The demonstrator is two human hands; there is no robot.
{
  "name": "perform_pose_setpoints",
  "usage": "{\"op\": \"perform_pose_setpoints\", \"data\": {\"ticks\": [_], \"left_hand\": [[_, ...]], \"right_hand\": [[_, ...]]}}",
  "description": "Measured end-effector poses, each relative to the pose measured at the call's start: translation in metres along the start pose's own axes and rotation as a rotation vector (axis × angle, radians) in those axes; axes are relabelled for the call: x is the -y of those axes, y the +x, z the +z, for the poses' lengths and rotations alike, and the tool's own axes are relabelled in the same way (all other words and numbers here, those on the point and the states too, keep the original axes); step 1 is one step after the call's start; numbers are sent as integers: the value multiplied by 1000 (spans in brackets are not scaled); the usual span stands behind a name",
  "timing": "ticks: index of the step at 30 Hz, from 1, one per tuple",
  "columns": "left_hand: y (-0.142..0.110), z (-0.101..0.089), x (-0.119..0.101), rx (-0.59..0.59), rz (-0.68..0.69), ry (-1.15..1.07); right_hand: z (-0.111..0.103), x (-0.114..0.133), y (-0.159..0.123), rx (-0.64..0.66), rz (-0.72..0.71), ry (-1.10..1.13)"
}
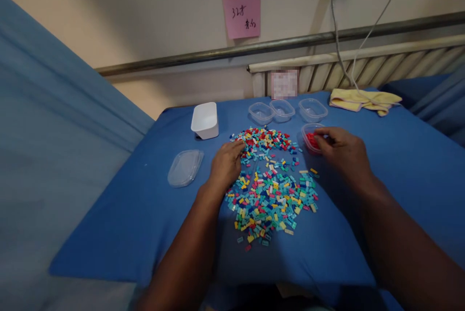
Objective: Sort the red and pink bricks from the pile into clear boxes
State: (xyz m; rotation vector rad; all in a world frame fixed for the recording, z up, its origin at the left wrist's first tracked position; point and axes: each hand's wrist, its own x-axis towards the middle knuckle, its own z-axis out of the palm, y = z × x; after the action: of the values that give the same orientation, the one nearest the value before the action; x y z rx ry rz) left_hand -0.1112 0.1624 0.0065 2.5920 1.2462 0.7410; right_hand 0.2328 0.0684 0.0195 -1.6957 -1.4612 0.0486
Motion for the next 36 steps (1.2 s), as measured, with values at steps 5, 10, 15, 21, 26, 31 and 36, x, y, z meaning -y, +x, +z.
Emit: {"op": "perform_pose_setpoints", "data": {"ticks": [5, 10, 15, 21, 26, 31, 36], "left_hand": [[0, 0, 2, 138, 46, 28], [0, -16, 2, 42, -88, 112], [-1, -19, 0, 127, -93, 149], [-2, -38, -11, 205, -229, 281], [-4, -39, -11, 154, -210, 239], [0, -26, -10, 190, -136, 197], [7, -28, -10, 243, -192, 230]], "right_hand": [[3, -16, 3, 28, -105, -173], [11, 6, -5, 50, -247, -68], [33, 35, -26, 313, -402, 119], [54, 39, -39, 461, -454, 195], [56, 35, -38, 446, -365, 237], [58, 36, -37, 458, -364, 244], [59, 36, -38, 458, -366, 244]]}}
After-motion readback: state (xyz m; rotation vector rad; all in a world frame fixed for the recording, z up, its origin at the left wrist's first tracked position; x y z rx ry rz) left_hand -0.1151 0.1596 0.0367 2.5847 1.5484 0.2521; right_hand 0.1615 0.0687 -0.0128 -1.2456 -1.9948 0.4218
